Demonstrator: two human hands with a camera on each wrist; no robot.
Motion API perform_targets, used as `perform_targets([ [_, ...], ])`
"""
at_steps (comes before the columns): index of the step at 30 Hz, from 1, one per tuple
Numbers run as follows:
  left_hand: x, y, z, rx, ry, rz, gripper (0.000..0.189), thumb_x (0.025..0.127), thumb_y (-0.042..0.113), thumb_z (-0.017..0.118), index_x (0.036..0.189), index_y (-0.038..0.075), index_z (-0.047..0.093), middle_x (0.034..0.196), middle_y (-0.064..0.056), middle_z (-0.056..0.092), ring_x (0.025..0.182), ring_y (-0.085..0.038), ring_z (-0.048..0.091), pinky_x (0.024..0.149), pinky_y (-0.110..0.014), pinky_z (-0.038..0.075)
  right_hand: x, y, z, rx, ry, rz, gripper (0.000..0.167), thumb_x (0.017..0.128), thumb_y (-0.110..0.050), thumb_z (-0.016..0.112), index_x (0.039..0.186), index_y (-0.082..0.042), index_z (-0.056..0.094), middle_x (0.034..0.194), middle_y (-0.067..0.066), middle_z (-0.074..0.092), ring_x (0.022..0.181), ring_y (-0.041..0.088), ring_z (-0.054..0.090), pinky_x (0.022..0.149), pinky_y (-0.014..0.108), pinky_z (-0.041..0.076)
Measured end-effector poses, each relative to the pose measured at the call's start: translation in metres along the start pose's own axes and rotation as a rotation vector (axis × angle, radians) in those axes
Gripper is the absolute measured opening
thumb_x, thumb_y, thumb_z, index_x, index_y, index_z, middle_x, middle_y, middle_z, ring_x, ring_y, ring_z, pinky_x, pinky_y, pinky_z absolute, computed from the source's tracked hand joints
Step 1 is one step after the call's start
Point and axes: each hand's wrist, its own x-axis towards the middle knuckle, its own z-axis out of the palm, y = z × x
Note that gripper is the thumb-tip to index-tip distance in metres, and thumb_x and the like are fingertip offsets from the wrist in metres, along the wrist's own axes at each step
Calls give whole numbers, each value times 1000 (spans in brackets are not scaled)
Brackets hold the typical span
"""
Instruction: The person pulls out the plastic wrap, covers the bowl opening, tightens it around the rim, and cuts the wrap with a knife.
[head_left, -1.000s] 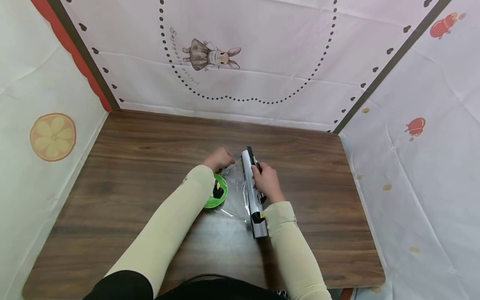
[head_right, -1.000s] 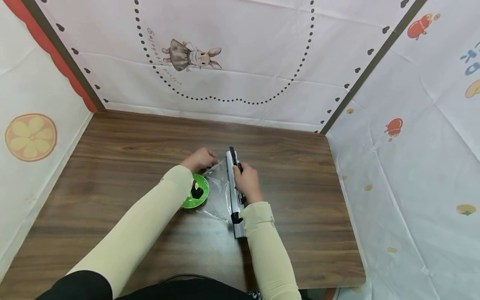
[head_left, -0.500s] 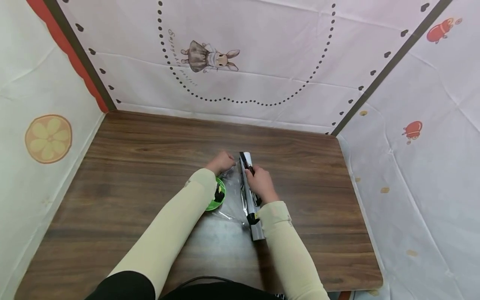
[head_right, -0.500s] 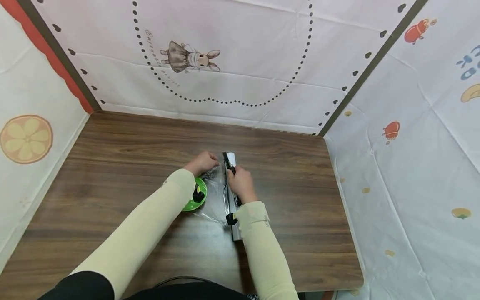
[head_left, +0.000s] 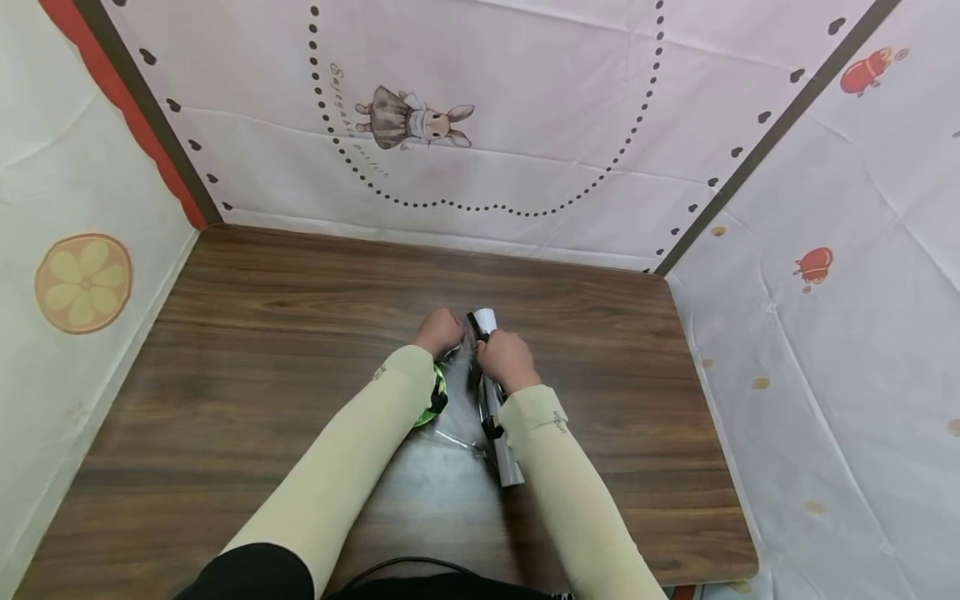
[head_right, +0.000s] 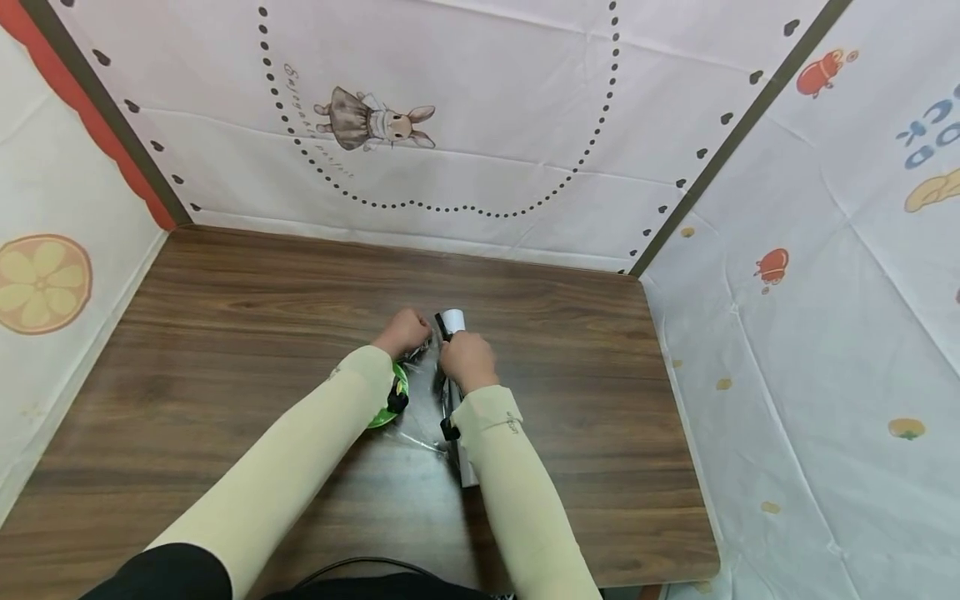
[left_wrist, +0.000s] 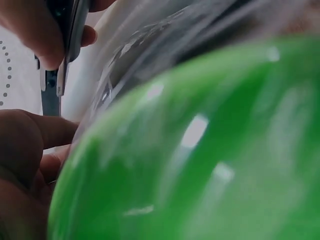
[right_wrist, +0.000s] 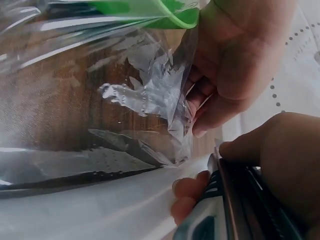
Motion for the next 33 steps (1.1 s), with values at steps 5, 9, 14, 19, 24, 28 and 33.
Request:
perform_targets([
  [5, -2, -3, 8, 0, 31, -24, 37, 83, 6, 46, 51, 15, 30, 52, 3, 22, 52, -18, 25, 51, -29, 25, -1, -7, 0, -58, -11, 5, 35, 98, -32, 47, 93, -3, 66, 90, 16, 68, 72, 29, 64, 58, 43, 51],
  [9, -3, -6, 13, 3, 15, -59, 37, 86, 9, 45, 52, 15, 33, 53, 2, 28, 55, -19, 32, 51, -29, 30, -1, -11, 0, -82, -58, 17, 32, 97, -29, 48, 92, -4, 67, 88, 15, 67, 67, 26, 62, 52, 39, 49],
  [14, 4, 0, 8, -10, 28, -32, 34, 88, 10, 43, 55, 16, 33, 55, 2, 27, 56, -18, 31, 53, -29, 30, 6, -16, -8, -107, -64, 42, 26, 95, -25, 50, 92, -4, 65, 85, 14, 64, 64, 24, 60, 51, 36, 48],
  [19, 5, 3, 6, 5, 13, -54, 33, 88, 8, 42, 57, 15, 33, 55, 2, 26, 56, -18, 28, 54, -28, 28, 9, -19, -9, -128, -97, 46, 24, 94, -24, 50, 97, -5, 65, 89, 13, 65, 66, 23, 61, 53, 36, 49],
  [24, 4, 6, 6, 70, 4, -68, 31, 90, 8, 41, 59, 13, 38, 65, -5, 41, 64, -22, 39, 56, -31, 34, 9, -19, -11, -129, -115, 48, 22, 92, -22, 52, 97, -6, 66, 91, 12, 65, 69, 24, 62, 55, 38, 50],
  [28, 7, 7, 8, 121, -10, -73, 29, 91, 8, 40, 63, 11, 44, 79, -10, 54, 68, -24, 44, 58, -33, 39, 10, -20, -11, -135, -93, 41, 20, 90, -21, 54, 95, -6, 66, 91, 12, 65, 71, 25, 62, 58, 39, 51],
  [33, 11, 8, 7, 155, -48, -83, 26, 90, 6, 41, 65, 9, 49, 85, -11, 57, 67, -24, 43, 56, -33, 38, 12, -21, -11, -145, -97, 36, 21, 92, -21, 52, 97, -6, 66, 93, 12, 65, 74, 25, 62, 61, 40, 52],
])
